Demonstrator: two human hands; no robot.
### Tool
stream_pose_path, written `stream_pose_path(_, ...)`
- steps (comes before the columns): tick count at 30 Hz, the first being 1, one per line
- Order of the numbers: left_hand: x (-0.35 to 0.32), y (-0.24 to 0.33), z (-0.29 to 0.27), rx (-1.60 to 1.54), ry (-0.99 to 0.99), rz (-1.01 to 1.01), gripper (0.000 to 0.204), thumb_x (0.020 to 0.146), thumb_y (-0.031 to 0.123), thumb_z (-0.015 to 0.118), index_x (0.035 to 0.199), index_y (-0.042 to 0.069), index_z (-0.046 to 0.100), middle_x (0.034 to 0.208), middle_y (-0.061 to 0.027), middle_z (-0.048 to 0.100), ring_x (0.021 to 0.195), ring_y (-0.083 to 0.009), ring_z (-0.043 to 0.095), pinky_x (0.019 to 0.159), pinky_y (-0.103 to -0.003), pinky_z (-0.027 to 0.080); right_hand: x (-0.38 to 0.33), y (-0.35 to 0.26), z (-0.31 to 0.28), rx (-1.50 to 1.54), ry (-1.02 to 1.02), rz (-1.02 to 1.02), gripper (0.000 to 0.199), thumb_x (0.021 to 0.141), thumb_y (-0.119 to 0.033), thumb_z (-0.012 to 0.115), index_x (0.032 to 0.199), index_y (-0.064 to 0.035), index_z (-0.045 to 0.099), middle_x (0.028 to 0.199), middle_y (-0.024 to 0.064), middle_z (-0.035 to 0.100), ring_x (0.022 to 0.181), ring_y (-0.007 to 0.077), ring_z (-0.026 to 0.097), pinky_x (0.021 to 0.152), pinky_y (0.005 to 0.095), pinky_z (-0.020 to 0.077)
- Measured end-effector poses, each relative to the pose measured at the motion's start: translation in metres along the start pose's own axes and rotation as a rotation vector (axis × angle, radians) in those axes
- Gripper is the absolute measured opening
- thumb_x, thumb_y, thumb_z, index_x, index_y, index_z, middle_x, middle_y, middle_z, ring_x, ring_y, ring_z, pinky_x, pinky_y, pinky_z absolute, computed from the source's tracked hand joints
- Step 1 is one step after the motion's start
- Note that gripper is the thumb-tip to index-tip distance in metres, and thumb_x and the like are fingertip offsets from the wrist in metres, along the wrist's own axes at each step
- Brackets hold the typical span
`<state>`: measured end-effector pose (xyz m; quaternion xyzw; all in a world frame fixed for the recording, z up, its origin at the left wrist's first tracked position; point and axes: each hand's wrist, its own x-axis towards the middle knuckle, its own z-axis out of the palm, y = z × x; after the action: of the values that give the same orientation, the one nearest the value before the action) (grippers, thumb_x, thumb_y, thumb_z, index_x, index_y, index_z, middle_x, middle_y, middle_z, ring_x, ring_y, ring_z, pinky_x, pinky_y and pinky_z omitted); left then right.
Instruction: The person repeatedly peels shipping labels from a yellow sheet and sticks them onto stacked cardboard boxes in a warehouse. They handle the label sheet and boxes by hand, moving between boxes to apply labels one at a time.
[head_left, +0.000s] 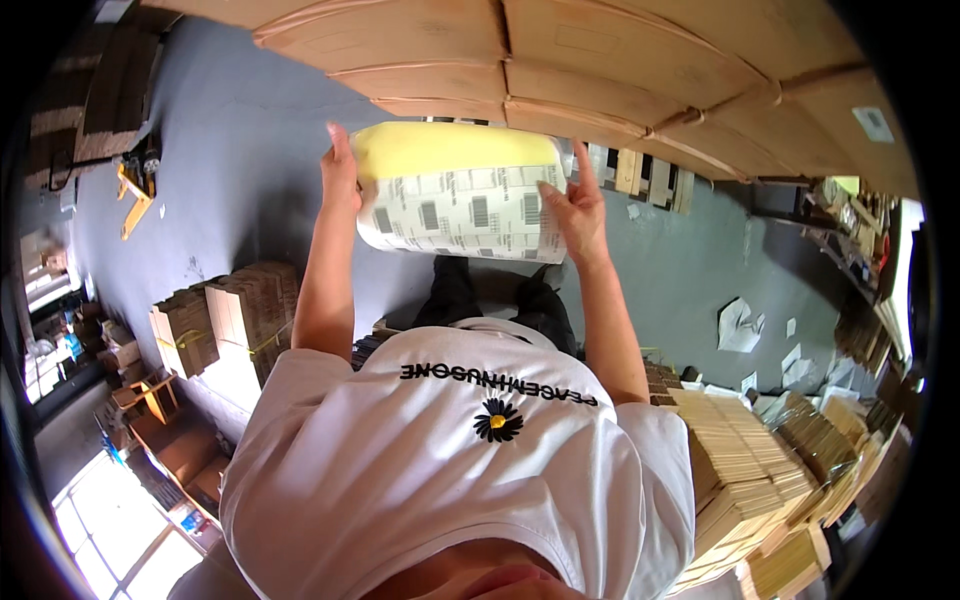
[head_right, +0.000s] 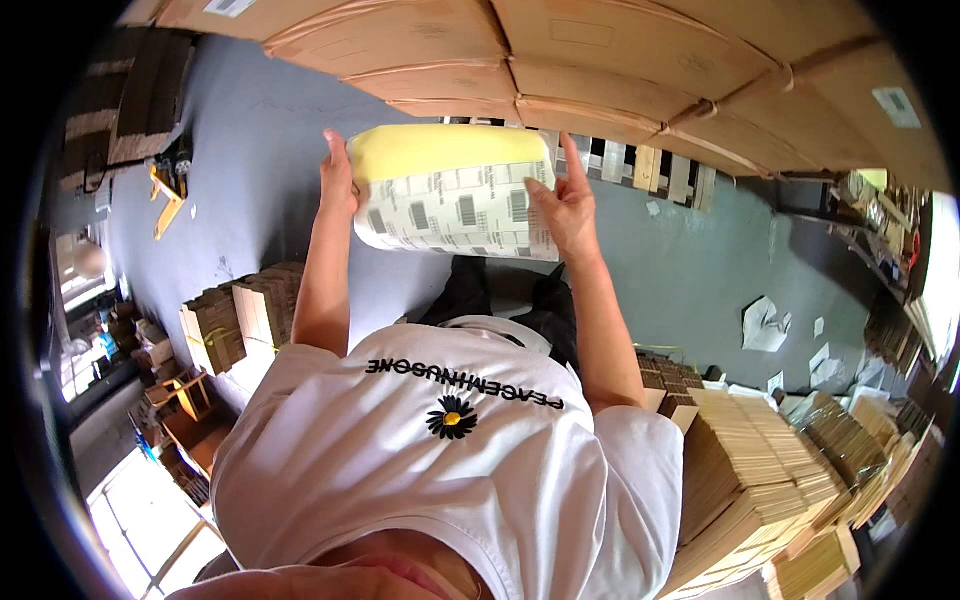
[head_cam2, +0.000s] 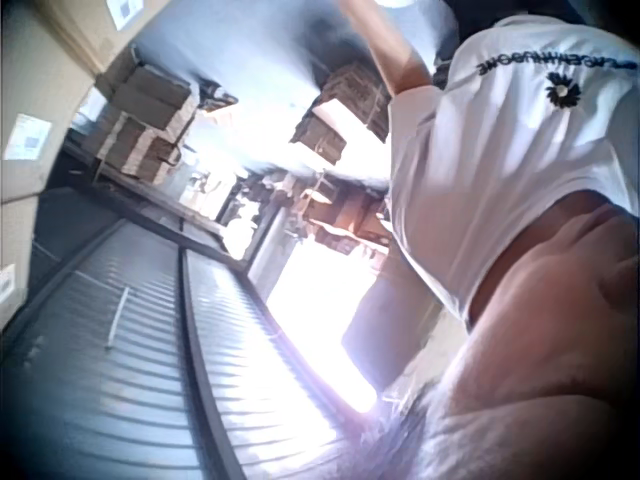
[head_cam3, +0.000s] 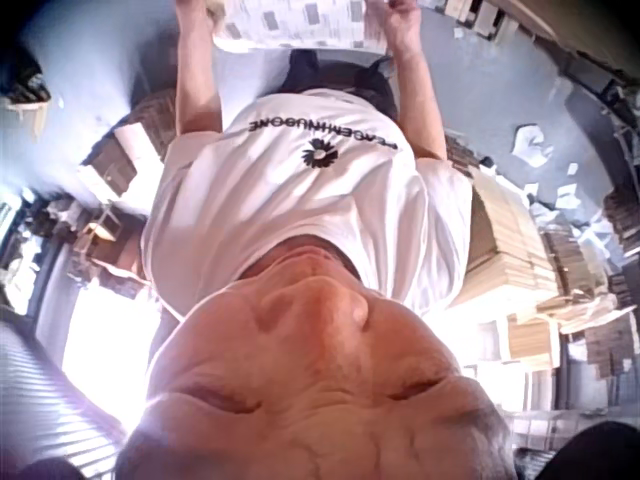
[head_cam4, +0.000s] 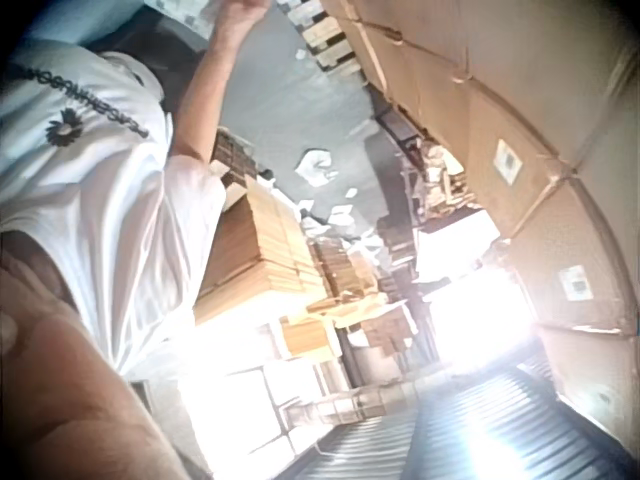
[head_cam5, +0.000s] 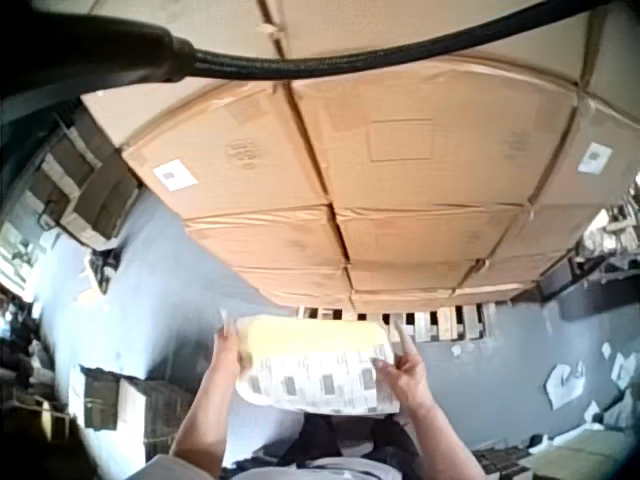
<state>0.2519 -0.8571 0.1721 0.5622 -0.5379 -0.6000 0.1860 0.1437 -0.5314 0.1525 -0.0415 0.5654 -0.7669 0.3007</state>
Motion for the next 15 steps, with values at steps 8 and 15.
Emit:
stream_pose_path(8,-0.064,-0.043,-0.007,0.015,-0.816,0.056,0.085,0.095,0.024,0.068,0.161,0.027,0.014,0.133,-0.013,0.058,0.111,-0.0177,0.06,0.088,-0.032,0.052,-0.028,-0.012,-0.073,-0.124,0.111,0.003,0.053,0.089,0.007,0.061,0.141,-0.002,0.054,0.125,0.0069,0.064,0.106,0.0104,0.06,0.092,0.0242,0.0473)
stream_pose_path(15,-0.067,-0.023,-0.014,0.025,-0.884,-0.006,0.087,0.091,0.016,0.074,0.16,0.028,0.022,0.123,-0.0092,0.062,0.1,-0.0132,0.061,0.081,-0.029,0.053,-0.039,-0.017,-0.067,-0.065,0.165,-0.009,0.04,0.087,0.006,0.069,0.125,0.0004,0.064,0.116,0.0079,0.067,0.102,0.0131,0.062,0.09,0.026,0.0502)
